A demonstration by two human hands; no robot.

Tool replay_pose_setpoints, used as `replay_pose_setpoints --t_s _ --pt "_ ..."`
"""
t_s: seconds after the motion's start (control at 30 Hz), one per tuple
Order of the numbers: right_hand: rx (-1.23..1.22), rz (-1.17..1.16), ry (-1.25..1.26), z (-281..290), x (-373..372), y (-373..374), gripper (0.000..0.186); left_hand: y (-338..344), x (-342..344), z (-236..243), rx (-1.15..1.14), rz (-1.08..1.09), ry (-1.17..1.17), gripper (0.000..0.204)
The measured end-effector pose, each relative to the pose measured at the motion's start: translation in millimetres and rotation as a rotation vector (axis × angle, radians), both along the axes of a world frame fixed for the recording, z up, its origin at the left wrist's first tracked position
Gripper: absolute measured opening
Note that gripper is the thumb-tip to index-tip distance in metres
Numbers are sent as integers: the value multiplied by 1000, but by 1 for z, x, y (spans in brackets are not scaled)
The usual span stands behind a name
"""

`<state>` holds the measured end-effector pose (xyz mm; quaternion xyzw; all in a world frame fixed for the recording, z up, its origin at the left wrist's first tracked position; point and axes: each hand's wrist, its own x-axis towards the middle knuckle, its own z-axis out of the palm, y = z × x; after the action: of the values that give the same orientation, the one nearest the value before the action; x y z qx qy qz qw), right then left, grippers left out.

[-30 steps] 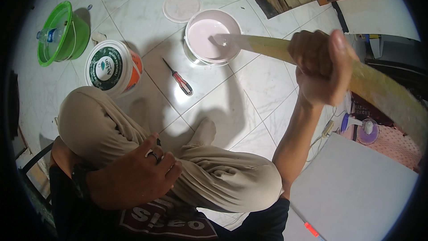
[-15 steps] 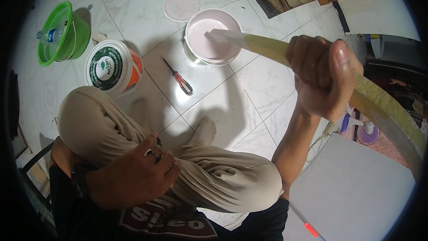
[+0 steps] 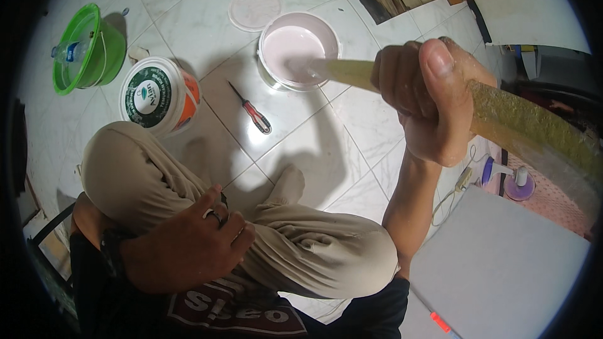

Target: The person sits on the floor and uses a wooden stick to stir a pink liquid inside a white bucket. The person holds the bucket steady with one hand while stirring with the other, occasionally pausing to check the mixture.

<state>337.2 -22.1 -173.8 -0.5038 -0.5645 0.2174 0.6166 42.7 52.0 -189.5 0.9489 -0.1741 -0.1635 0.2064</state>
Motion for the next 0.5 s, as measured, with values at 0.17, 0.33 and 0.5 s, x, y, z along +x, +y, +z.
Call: replay_pose_setpoints --t_s 0.17,0.33,0.5 --pt "-10 62 -11 7 -7 3 42 -2 -4 4 17 23 2 36" --pt "-10 35 -4 4 -6 3 43 -2 -3 -1 -4 16 -4 37" --pt "-12 4 9 6 -5 5 44 -1 -3 0 12 18 -29 36"
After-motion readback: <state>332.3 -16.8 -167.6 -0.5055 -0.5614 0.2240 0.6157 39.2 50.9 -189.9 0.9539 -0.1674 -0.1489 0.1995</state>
